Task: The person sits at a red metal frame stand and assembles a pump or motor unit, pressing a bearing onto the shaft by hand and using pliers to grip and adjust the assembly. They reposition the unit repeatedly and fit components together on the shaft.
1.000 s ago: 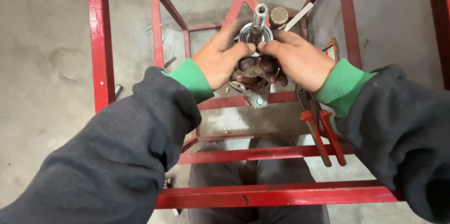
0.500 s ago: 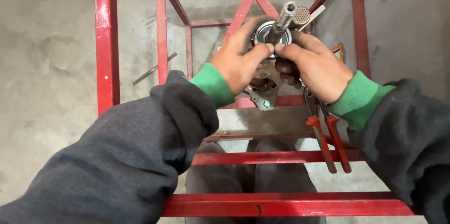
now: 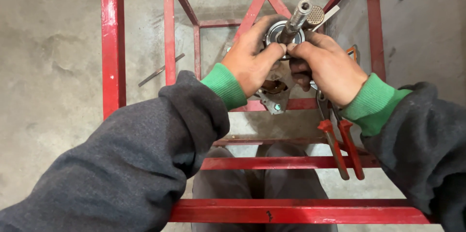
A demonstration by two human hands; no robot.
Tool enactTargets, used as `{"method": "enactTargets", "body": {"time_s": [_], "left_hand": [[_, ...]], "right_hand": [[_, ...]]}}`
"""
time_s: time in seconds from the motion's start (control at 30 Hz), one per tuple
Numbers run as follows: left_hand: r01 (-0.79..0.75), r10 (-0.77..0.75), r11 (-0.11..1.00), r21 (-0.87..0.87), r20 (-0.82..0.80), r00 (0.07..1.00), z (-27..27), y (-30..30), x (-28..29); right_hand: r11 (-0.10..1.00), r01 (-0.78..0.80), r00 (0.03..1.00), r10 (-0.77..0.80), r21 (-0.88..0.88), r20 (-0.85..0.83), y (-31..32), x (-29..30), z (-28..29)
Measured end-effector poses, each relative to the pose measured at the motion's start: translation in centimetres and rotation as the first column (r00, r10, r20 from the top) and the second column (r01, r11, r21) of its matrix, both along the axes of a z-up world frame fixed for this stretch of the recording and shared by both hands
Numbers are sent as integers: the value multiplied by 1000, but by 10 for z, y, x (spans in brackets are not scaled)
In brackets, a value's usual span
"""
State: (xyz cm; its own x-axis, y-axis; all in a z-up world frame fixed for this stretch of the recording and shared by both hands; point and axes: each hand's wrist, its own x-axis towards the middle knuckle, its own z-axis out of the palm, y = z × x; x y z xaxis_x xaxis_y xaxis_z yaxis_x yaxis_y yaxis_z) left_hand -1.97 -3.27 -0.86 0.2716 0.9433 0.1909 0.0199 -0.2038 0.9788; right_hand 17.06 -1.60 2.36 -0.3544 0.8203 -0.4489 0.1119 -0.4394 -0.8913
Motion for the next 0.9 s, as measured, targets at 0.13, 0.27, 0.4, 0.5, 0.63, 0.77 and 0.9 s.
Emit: {"method": "enactTargets", "body": {"time_s": [0.13, 0.27, 0.4, 0.5, 0.63, 0.77, 0.9], "left_hand": [[2, 0, 999, 49, -39, 999, 2, 2, -2], [8, -6, 1000, 20, -80, 997, 11, -1, -3], [11, -9, 1000, 24, -78, 997, 7, 3, -7], [28, -38, 981, -190, -48, 998, 21, 14, -8], [74, -44, 928, -364, 92, 995, 13, 31, -9], [-75, 41, 926, -369, -98, 994, 39, 27, -10], [-32, 5, 931, -363, -75, 997, 42, 26, -10]], "right_hand": [[1000, 26, 995, -26, 7, 94, 0, -4, 8], [999, 33, 996, -34, 10, 85, -1, -5, 11], [1000, 22, 997, -21, -1, 77, 1, -3, 5], [1000, 4, 1000, -4, 26, 16, 4, 3, -1], [994, 100, 995, -100, -32, 19, 2, -1, -3], [985, 130, 989, -137, -111, -56, -4, -4, 6], [991, 104, 994, -102, -88, 34, -5, -5, 7]]}}
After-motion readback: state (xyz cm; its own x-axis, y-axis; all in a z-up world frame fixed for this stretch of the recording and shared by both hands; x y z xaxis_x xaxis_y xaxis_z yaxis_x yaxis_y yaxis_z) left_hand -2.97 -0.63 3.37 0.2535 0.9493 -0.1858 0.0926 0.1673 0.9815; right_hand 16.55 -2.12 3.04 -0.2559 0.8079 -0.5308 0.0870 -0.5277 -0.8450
